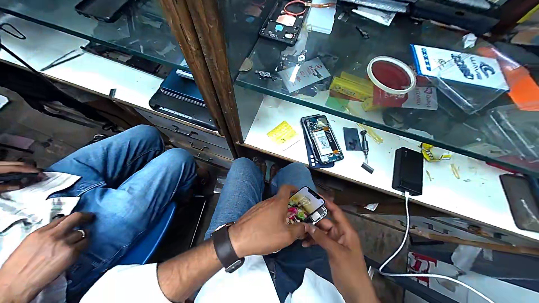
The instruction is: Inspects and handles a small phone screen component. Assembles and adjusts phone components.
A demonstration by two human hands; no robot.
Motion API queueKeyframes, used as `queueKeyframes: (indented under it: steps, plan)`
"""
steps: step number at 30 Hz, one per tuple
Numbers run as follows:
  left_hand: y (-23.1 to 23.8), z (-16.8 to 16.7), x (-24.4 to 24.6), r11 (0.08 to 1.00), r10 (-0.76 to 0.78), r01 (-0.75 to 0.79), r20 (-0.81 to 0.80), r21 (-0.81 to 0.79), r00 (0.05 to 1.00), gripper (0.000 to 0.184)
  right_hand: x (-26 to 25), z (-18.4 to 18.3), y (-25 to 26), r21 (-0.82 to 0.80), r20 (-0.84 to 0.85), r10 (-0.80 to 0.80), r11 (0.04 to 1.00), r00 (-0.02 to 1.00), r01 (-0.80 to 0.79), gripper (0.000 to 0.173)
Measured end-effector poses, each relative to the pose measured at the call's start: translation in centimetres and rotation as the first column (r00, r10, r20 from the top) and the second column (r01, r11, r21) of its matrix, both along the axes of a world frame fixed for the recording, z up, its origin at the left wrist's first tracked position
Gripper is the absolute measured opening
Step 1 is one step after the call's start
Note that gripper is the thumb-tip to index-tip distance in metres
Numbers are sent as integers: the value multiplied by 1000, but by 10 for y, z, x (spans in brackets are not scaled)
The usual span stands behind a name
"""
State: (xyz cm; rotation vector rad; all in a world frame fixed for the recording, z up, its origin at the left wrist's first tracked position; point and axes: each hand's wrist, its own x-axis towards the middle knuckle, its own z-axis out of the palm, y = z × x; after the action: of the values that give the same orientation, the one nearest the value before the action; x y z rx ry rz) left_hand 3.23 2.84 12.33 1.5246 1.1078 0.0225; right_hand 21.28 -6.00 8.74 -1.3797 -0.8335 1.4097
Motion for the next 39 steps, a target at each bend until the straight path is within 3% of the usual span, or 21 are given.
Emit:
queueKeyframes:
  steps: [3,7,12,16,21,30,34,37,39]
  plan:
    - [7,-1,10,981,-115,130,-108,147,987,60,6,-8,3,-49,9,-110,993,994,110,49]
    - [15,-13,15,903,-209,245,-137,352,968,57,10,-14,10,-94,17,-195,976,981,196,43]
    - [22,-25,9,803,-257,306,-167,511,952,58,8,-20,11,-72,77,-195,977,978,200,45]
    - [17,-33,6,748,-267,314,-168,585,949,62,10,-20,7,-38,254,-173,981,952,189,47]
    - [8,-38,4,666,-266,331,-201,669,943,66,23,-21,4,-34,435,-58,996,899,80,45]
    - [3,-40,2,646,-237,311,-204,697,950,64,30,-19,5,57,573,-13,998,820,-23,49]
    - [4,-38,2,641,-241,319,-212,698,947,67,42,-22,11,106,658,100,969,746,-224,68]
    - [1,-39,1,629,-221,300,-205,717,953,71,45,-21,20,86,806,167,916,568,-392,85]
    - [-2,-41,1,619,-202,280,-196,734,960,69,45,-24,27,115,840,162,879,517,-462,91]
